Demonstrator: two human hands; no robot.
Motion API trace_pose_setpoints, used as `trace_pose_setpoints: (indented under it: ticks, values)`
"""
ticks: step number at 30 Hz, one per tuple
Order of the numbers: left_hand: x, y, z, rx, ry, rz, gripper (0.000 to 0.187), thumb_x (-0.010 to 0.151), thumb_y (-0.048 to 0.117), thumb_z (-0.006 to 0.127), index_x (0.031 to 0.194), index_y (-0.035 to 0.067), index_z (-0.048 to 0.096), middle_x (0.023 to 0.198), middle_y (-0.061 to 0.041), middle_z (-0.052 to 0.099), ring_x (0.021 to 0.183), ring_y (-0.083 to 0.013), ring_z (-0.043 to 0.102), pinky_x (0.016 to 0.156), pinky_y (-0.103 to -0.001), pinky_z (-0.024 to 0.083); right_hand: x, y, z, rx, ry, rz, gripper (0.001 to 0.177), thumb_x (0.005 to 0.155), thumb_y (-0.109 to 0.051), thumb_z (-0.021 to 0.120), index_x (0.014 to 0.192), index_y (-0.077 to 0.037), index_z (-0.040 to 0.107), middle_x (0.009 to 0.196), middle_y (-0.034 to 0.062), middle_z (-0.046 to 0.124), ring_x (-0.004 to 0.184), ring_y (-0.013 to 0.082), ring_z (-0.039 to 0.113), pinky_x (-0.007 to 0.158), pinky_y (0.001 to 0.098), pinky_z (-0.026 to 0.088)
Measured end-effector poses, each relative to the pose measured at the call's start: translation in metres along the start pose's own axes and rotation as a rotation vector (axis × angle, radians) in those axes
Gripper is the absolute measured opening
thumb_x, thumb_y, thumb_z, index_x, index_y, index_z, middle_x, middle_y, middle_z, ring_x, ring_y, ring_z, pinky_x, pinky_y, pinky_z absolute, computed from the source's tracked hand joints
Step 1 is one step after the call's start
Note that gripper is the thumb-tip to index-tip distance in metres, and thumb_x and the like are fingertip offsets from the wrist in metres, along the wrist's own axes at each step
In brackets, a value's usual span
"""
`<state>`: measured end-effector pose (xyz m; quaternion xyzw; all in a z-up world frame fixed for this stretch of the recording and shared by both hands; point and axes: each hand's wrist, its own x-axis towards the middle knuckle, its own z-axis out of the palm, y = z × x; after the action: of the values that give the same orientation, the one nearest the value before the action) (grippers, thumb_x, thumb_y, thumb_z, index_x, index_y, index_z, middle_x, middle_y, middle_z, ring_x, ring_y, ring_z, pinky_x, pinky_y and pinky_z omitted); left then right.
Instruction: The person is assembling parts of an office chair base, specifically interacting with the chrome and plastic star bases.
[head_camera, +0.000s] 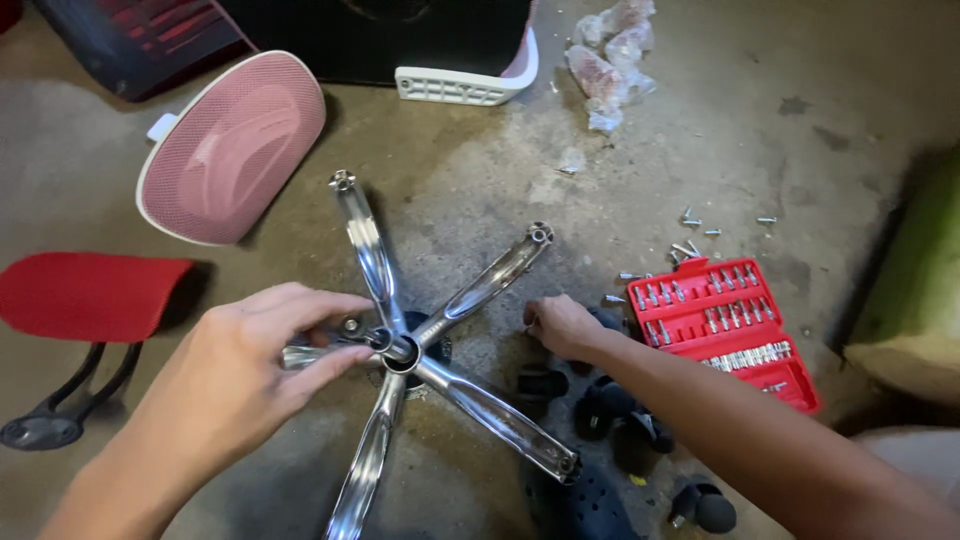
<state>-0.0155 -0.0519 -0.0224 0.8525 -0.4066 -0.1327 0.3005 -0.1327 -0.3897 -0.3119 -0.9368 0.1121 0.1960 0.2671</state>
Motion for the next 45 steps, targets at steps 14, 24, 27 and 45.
trace_pose_setpoints:
  ticks: [14, 24, 27, 45]
  values:
    - [0.006, 0.005, 0.009, 0.116, 0.007, -0.215, 0.031, 0.077, 0.027, 0.084, 0.106, 0.017, 0.082, 0.088, -0.004, 0.079, 0.066, -0.0185, 0.068, 0.059, -0.032, 0.055, 0.037, 0.023, -0.025, 0.012, 0.212, 0.223, 0.029, 0.086, -0.029, 0.070, 0.111, -0.016, 0.070, 0.102, 0.0150, 0.075, 0.100, 0.0379, 0.071, 0.087, 0.0496, 0.056]
    - [0.006, -0.006, 0.011, -0.023, 0.048, -0.188, 0.031, 0.076, 0.024, 0.085, 0.105, 0.014, 0.081, 0.085, -0.006, 0.079, 0.066, -0.0195, 0.074, 0.058, -0.031, 0.056, 0.068, 0.012, -0.020, 0.072, 0.370, 0.155, 0.030, 0.081, -0.023, 0.077, 0.106, -0.008, 0.071, 0.106, 0.0210, 0.069, 0.100, 0.0453, 0.065, 0.083, 0.0529, 0.054]
    - [0.002, -0.015, 0.013, -0.060, 0.037, -0.168, 0.028, 0.080, 0.025, 0.085, 0.105, 0.014, 0.082, 0.090, -0.004, 0.080, 0.071, -0.0175, 0.076, 0.062, -0.029, 0.057, 0.078, 0.029, -0.006, 0.083, 0.322, 0.185, 0.022, 0.085, -0.022, 0.074, 0.099, -0.005, 0.072, 0.099, 0.0206, 0.072, 0.097, 0.0439, 0.068, 0.081, 0.0509, 0.056]
    - [0.007, -0.020, 0.014, -0.109, -0.005, -0.148, 0.023, 0.079, 0.025, 0.084, 0.091, 0.007, 0.077, 0.096, -0.003, 0.083, 0.078, -0.0177, 0.074, 0.066, -0.031, 0.058, 0.022, 0.015, -0.028, -0.073, 0.245, 0.187, 0.027, 0.085, -0.029, 0.077, 0.105, -0.012, 0.071, 0.091, 0.0128, 0.076, 0.089, 0.0348, 0.073, 0.079, 0.0464, 0.056]
